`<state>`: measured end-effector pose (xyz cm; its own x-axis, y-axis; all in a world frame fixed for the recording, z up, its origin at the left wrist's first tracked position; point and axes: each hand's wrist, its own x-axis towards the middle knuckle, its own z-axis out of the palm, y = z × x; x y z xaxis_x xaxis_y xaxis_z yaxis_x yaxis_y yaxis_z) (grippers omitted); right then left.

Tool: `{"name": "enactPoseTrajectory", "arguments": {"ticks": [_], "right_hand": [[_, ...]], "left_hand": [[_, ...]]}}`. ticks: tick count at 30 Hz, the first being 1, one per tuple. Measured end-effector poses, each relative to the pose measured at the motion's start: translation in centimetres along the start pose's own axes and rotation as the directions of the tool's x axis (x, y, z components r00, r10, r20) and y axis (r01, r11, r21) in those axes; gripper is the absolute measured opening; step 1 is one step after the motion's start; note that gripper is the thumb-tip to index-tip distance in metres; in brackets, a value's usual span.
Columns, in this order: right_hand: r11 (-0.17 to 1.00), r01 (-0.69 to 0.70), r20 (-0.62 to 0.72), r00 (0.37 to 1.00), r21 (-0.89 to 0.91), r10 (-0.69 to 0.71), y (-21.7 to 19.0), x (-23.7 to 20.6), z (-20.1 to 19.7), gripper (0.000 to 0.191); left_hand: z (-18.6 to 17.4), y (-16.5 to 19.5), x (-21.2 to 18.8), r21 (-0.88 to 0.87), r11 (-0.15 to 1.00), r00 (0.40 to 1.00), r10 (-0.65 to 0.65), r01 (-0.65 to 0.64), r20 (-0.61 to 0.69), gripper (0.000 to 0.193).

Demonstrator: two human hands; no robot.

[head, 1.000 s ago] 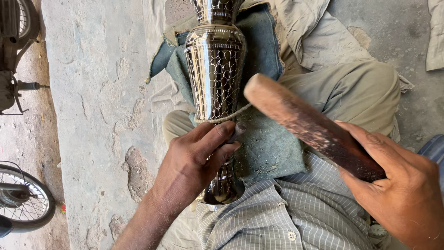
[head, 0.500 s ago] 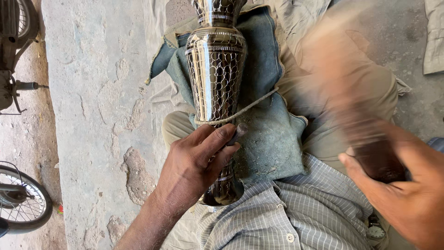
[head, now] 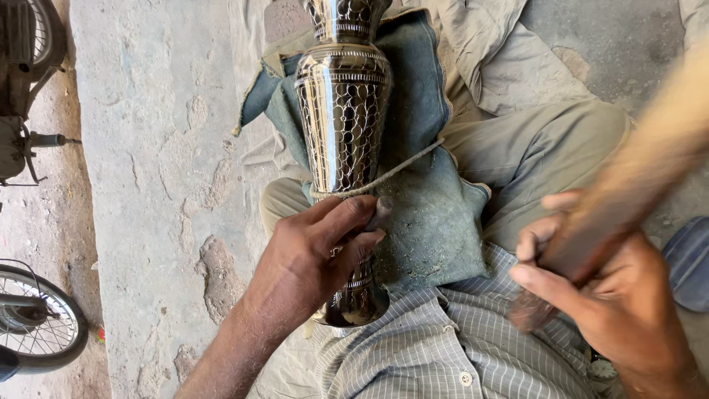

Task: The person holds a decorative metal vase upright on their lap and repeatedly strikes it with a wooden mallet. The person rotates the vase slightly to work on different sections of the surface.

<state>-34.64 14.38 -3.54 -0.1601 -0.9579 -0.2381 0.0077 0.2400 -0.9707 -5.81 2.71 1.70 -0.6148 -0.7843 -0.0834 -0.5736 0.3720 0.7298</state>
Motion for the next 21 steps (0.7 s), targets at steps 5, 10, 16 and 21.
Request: {"name": "enactPoseTrajectory", "arguments": {"ticks": [5,10,16,21], "right_hand": [[0.669,0.180,0.085,0.981,-0.721,-0.172,-1.7,0.3,0.3,0.069],[0.560,0.230,0.136,0.969,-0.796,-0.205,-3.3,0.8,0.5,0.073],[0.631,0.231,0.085,0.964,-0.741,-0.253,-3.9,0.5,0.8,0.065],[0.646,0.261,0.097,0.956,-0.718,-0.278,-4.7,1.1,0.4,0.059]], "left_hand": [[0.3,0.2,-0.4,0.063,0.998,1.000,-0.011,0.012,-0.018,0.034],[0.5,0.3,-0.6,0.103,0.995,0.999,-0.007,0.012,-0.050,0.036],[0.3,0.0,-0.5,0.077,0.997,0.998,0.024,-0.019,-0.062,0.036],[0.4,-0.1,-0.6,0.086,0.994,0.997,-0.065,0.068,-0.039,0.035]]}}
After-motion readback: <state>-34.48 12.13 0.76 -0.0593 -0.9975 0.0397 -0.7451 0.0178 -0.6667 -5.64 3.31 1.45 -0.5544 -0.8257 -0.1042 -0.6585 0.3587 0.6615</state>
